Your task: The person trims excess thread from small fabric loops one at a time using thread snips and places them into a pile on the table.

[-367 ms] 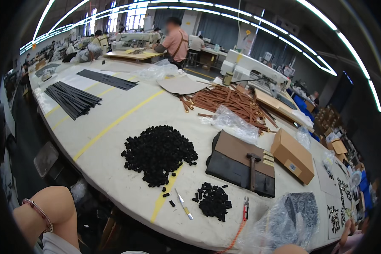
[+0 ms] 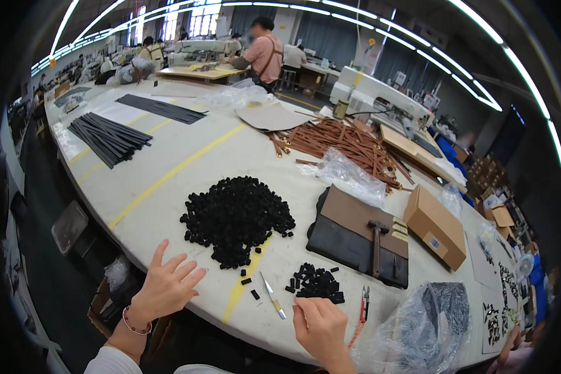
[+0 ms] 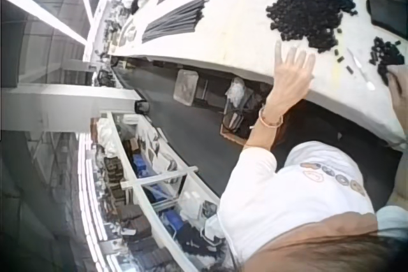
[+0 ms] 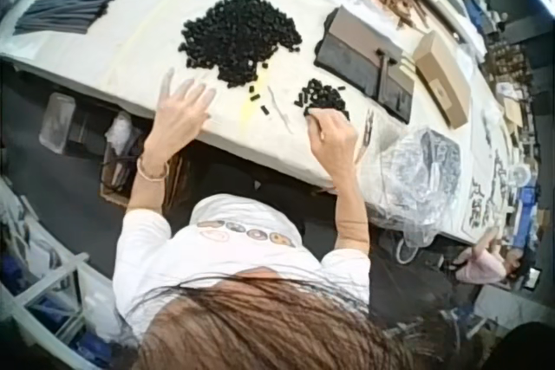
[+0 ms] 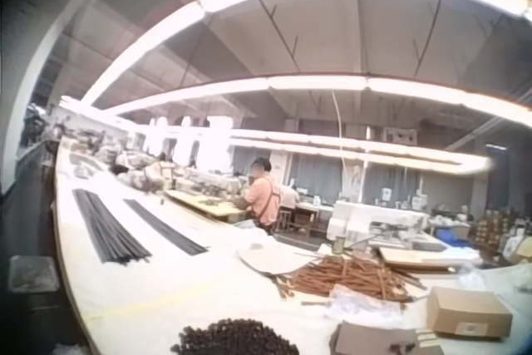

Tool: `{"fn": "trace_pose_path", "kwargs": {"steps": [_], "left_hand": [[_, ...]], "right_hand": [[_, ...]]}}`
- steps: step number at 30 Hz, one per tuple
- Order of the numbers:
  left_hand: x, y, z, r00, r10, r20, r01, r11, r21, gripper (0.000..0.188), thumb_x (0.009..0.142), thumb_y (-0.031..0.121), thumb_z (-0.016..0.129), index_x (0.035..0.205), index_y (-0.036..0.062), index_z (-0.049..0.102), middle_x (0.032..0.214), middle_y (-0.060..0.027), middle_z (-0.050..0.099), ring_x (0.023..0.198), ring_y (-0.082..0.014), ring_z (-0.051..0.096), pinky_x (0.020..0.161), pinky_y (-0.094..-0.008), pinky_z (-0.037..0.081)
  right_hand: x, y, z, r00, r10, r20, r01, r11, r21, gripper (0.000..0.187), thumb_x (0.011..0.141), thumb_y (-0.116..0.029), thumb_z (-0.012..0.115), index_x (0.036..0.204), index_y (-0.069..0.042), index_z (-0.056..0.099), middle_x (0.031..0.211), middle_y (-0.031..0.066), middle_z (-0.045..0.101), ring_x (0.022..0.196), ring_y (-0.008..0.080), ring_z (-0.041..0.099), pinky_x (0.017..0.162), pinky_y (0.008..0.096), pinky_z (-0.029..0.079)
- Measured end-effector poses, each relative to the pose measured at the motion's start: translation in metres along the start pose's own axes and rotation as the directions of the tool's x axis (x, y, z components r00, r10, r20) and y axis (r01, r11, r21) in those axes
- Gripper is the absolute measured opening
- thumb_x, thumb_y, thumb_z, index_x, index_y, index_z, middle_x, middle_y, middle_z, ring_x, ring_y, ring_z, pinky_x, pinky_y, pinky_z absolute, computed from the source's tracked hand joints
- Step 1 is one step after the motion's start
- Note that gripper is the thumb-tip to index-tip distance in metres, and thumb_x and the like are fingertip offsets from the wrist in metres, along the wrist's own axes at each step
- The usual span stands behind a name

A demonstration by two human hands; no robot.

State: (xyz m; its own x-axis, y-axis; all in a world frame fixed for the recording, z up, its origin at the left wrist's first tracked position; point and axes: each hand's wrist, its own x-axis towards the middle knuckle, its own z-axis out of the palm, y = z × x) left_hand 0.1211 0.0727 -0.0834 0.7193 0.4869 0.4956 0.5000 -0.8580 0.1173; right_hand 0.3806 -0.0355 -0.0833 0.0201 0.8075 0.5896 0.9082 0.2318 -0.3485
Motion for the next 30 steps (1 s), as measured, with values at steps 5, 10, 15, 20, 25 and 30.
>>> {"fn": "trace_pose_path", "kwargs": {"steps": [5, 10, 15, 20, 25, 30], "left_hand": [[-0.002, -0.001, 0.039, 0.984, -0.109, 0.139, 0.171, 0.776, -0.607, 0.014, 0.067, 0.011, 0.062, 0.08, 0.0049, 0.06, 0.081, -0.0057, 0.06, 0.079, -0.0201, 0.055, 0.075, -0.0304, 0.041], [0.01, 0.003, 0.09, 0.992, -0.065, -0.107, 0.037, 0.968, -0.249, 0.008, 0.064, 0.004, 0.057, 0.072, 0.0064, 0.058, 0.068, -0.0033, 0.052, 0.069, -0.0185, 0.048, 0.064, -0.0303, 0.037], [0.021, 0.007, 0.111, 0.993, -0.094, -0.067, 0.082, 0.982, -0.168, 0.008, 0.064, 0.007, 0.061, 0.071, 0.0067, 0.057, 0.068, -0.0027, 0.05, 0.068, -0.0193, 0.047, 0.061, -0.0311, 0.037], [0.028, 0.017, 0.132, 0.993, -0.111, -0.039, 0.109, 0.993, -0.055, 0.011, 0.063, 0.013, 0.062, 0.068, 0.0068, 0.054, 0.068, -0.003, 0.049, 0.069, -0.0196, 0.046, 0.061, -0.0314, 0.035], [0.025, 0.02, 0.139, 0.991, -0.134, 0.023, 0.134, 0.991, -0.011, 0.011, 0.063, 0.013, 0.062, 0.065, 0.0074, 0.053, 0.067, -0.0041, 0.049, 0.069, -0.0199, 0.045, 0.061, -0.0314, 0.035], [0.02, 0.025, 0.124, 0.97, -0.243, -0.002, 0.229, 0.918, -0.323, 0.008, 0.066, 0.008, 0.061, 0.068, 0.0037, 0.054, 0.066, -0.0066, 0.054, 0.062, -0.0201, 0.051, 0.057, -0.0297, 0.039]], "right_hand": [[-0.017, 0.008, 0.053, 0.982, 0.06, 0.176, -0.047, 0.996, -0.079, 0.012, 0.067, -0.008, 0.062, 0.078, -0.006, 0.057, 0.07, 0.0057, 0.055, 0.063, 0.0204, 0.055, 0.052, 0.0295, 0.044], [-0.014, 0.013, 0.082, 0.935, 0.208, 0.286, -0.166, 0.972, -0.165, 0.021, 0.069, -0.013, 0.06, 0.089, -0.008, 0.055, 0.079, 0.0058, 0.055, 0.07, 0.021, 0.056, 0.057, 0.0314, 0.045], [-0.015, 0.021, 0.092, 0.908, 0.311, 0.282, -0.277, 0.949, -0.153, 0.024, 0.069, -0.013, 0.056, 0.092, -0.007, 0.054, 0.081, 0.0073, 0.056, 0.074, 0.0234, 0.056, 0.06, 0.0353, 0.045], [-0.017, 0.021, 0.09, 0.859, 0.381, 0.342, -0.35, 0.925, -0.15, 0.025, 0.067, -0.014, 0.055, 0.091, -0.006, 0.055, 0.086, 0.0094, 0.057, 0.079, 0.0249, 0.056, 0.064, 0.0368, 0.045], [-0.026, 0.021, 0.09, 0.873, 0.366, 0.322, -0.363, 0.929, -0.073, 0.021, 0.064, -0.012, 0.053, 0.083, -0.005, 0.057, 0.082, 0.0103, 0.058, 0.077, 0.0256, 0.057, 0.064, 0.0358, 0.045], [-0.032, 0.025, 0.081, 0.874, 0.414, 0.254, -0.437, 0.898, 0.042, 0.026, 0.063, -0.005, 0.051, 0.088, -0.001, 0.057, 0.076, 0.0096, 0.057, 0.064, 0.0221, 0.058, 0.056, 0.0326, 0.046]]}}
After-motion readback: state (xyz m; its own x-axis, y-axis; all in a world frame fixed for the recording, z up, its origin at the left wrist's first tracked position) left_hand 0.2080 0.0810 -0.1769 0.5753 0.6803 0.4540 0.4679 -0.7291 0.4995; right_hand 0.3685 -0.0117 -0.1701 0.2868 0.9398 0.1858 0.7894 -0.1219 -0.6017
